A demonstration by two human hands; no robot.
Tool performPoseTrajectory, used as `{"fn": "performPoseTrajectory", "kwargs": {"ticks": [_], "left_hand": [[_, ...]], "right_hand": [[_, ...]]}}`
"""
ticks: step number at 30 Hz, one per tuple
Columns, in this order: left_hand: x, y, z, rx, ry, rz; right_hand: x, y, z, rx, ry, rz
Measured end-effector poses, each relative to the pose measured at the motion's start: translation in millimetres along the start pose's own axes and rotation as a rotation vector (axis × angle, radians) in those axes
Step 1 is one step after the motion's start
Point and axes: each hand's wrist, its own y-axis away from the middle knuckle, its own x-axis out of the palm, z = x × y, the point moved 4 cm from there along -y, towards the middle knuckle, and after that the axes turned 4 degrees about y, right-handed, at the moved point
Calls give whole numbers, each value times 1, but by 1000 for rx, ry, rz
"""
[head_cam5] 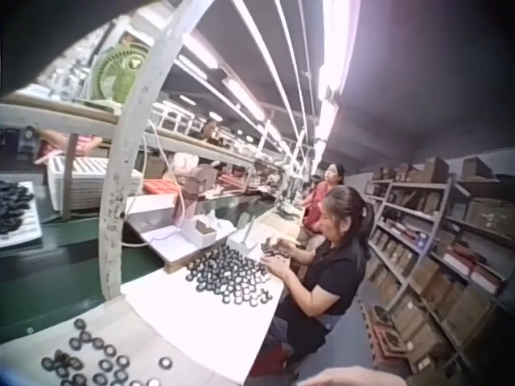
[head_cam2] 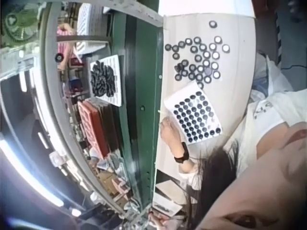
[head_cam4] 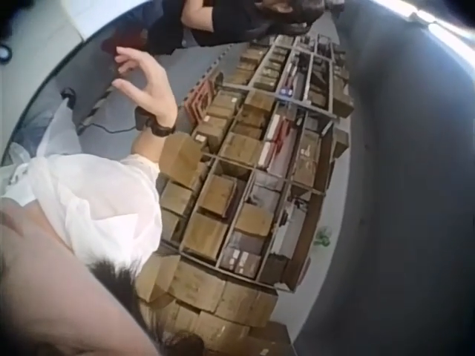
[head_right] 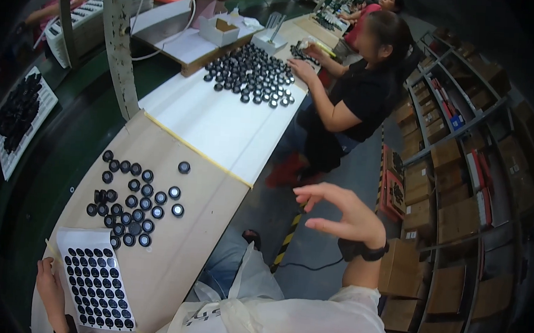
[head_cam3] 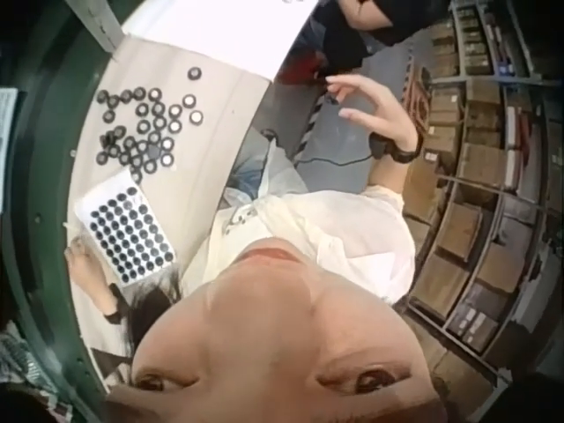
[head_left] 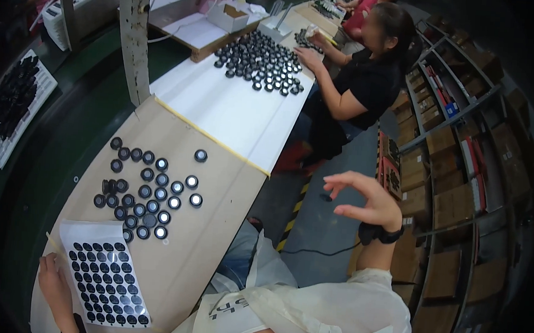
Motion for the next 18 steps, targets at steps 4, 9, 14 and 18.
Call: {"fn": "performPoseTrajectory", "kwargs": {"ticks": [4,9,14,18], "left_hand": [[-50,-21,-72,194,108,-7],[-116,-52,-175,462,637,123],[-112,-68,-228,657,646,196],[-106,-74,-276,811,648,206]], "right_hand": [[7,26,0,58,-7,-32],[3,77,1,163,-55,-110],[18,150,19,263,-13,-205],[41,231,29,457,-80,-333]]}}
